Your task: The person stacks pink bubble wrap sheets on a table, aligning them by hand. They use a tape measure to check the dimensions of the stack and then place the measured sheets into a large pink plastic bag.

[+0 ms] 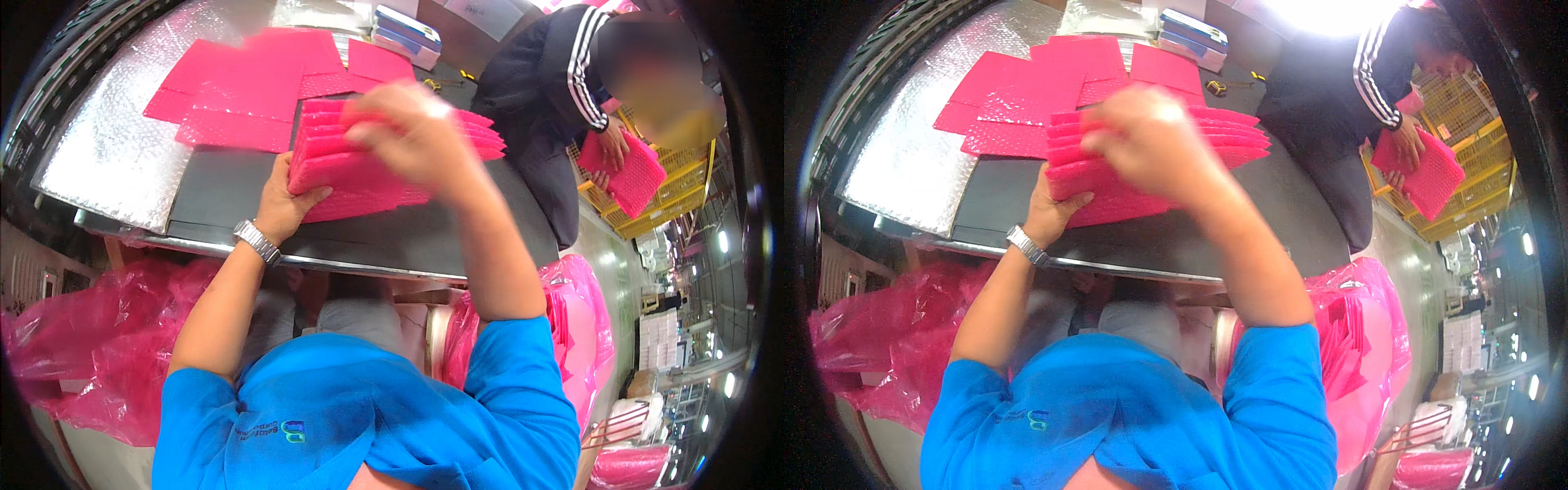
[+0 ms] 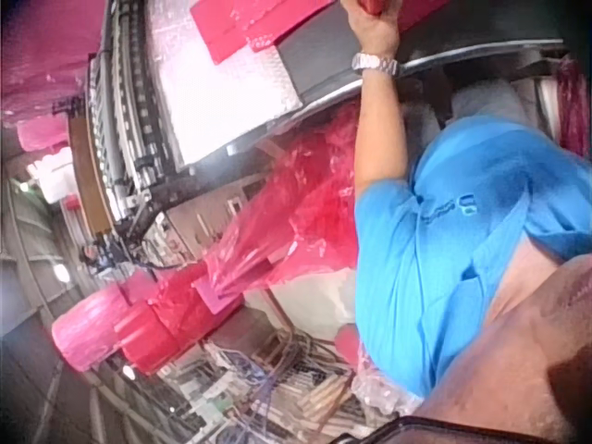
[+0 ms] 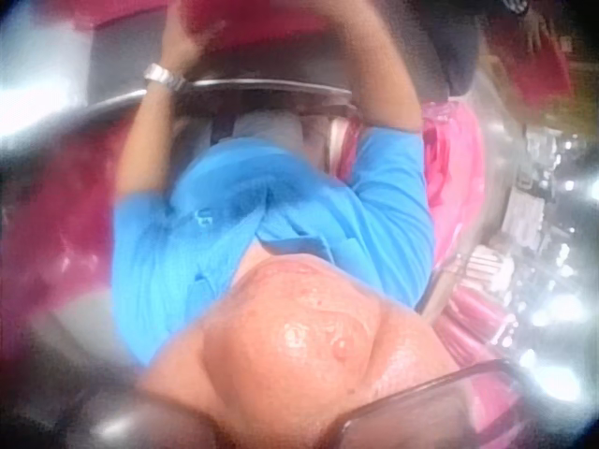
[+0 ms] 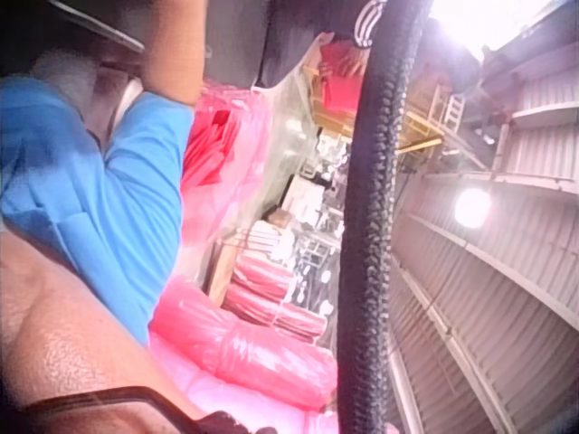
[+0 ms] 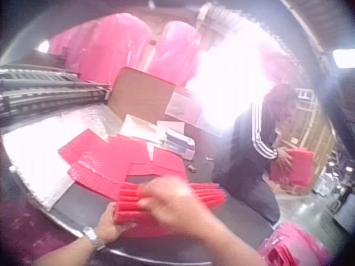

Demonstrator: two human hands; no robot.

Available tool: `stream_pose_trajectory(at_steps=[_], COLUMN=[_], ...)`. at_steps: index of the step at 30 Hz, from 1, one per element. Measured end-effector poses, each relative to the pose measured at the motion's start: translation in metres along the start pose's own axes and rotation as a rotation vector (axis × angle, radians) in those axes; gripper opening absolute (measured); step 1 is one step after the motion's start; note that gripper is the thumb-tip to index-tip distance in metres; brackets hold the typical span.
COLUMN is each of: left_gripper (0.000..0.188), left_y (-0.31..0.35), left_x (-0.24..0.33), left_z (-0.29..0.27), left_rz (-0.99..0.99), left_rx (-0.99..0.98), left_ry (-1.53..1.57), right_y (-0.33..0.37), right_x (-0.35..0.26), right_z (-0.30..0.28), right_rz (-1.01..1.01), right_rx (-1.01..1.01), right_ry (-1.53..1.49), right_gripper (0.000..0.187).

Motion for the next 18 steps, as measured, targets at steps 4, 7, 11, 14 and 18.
stream_pose_trajectory(at_steps=[4,7,11,14,18], left_gripper=[0.053,0.052,0.051,0.05,0.05], left_y=[-0.001,0.0,0.0,-0.001,0.001], left_x=[0.001,-0.003,-0.001,-0.001,-0.006], left_z=[-0.003,0.001,-0.002,0.0,-0.002], left_rz=[0.021,0.029,0.028,0.03,0.003], left_rx=[-0.009,-0.015,-0.001,-0.009,-0.001], left_ry=[-0.085,-0.048,-0.052,-0.021,-0.026], right_y=[0.013,0.023,0.023,0.025,0.032], right_x=[0.026,0.073,0.056,0.046,0.075], right_z=[-0.021,-0.069,-0.06,-0.025,-0.047], right_rz=[0.272,0.342,0.417,0.219,0.524], right_rx=[0.221,0.387,0.214,0.098,0.337], right_ry=[-0.611,-0.98,-0.3,0.125,-0.62], right_gripper=[0.017,0.021,0.018,0.013,0.025])
Point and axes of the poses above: each hand's wrist, its own y-axis away from the middle knuckle, its own z-axis out of the palm, x = y × z, the point moved 7 cm from there along -y, towards the middle knuckle, and after that the axes turned 11 degrees about z, right-handed, at the moved point
